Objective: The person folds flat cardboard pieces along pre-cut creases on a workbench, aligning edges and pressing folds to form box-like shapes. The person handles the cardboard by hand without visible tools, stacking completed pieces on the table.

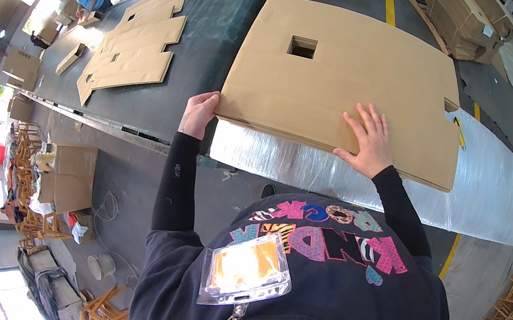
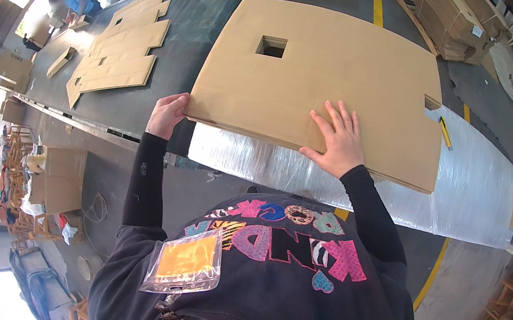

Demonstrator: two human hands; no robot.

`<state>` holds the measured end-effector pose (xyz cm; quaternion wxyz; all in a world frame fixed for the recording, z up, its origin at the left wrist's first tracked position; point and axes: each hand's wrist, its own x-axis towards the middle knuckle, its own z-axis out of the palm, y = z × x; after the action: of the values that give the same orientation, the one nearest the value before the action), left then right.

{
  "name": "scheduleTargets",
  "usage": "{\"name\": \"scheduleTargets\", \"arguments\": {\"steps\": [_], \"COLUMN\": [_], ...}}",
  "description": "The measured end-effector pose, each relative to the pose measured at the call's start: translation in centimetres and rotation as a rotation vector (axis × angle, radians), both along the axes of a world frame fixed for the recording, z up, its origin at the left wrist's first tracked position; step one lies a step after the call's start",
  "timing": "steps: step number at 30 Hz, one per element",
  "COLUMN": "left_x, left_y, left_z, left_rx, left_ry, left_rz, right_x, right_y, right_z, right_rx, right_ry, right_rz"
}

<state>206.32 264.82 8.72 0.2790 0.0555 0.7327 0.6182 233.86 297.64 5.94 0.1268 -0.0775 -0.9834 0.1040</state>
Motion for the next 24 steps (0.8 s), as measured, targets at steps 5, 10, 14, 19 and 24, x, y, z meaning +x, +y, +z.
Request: {"name": "scheduleTargets", "arguments": {"steps": [5, 10, 14, 19, 24], "left_x": [1.2, 1.5, 1.0, 1.0, 0.1], "left_y": [-0.3, -1.2, -1.4, -1.0, -1.3], "left_z": [0.7, 0.4, 0.7, 3.3, 2.1], "left_rx": [-0.033, -0.042, -0.129, -0.023, -0.016], "left_ry": [-0.006, 0.028, 0.025, -0.076, 0.029], "left_rz": [-0.019, -0.028, -0.067, -0.029, -0.042], "right_x": [0.6, 0.6, 0.4, 0.5, 0.7], "right_y": [-0.1, -0.3, -0.3, -0.2, -0.3], "right_z": [0.0, 0.2, 0.2, 0.3, 0.3], "right_rx": [-0.014, -0.011, -0.011, -0.016, -0.007], "right_ry": [-0.026, -0.026, -0.022, -0.010, -0.019], "right_rz": [0.011, 0.007, 0.010, 0.008, -0.006]}}
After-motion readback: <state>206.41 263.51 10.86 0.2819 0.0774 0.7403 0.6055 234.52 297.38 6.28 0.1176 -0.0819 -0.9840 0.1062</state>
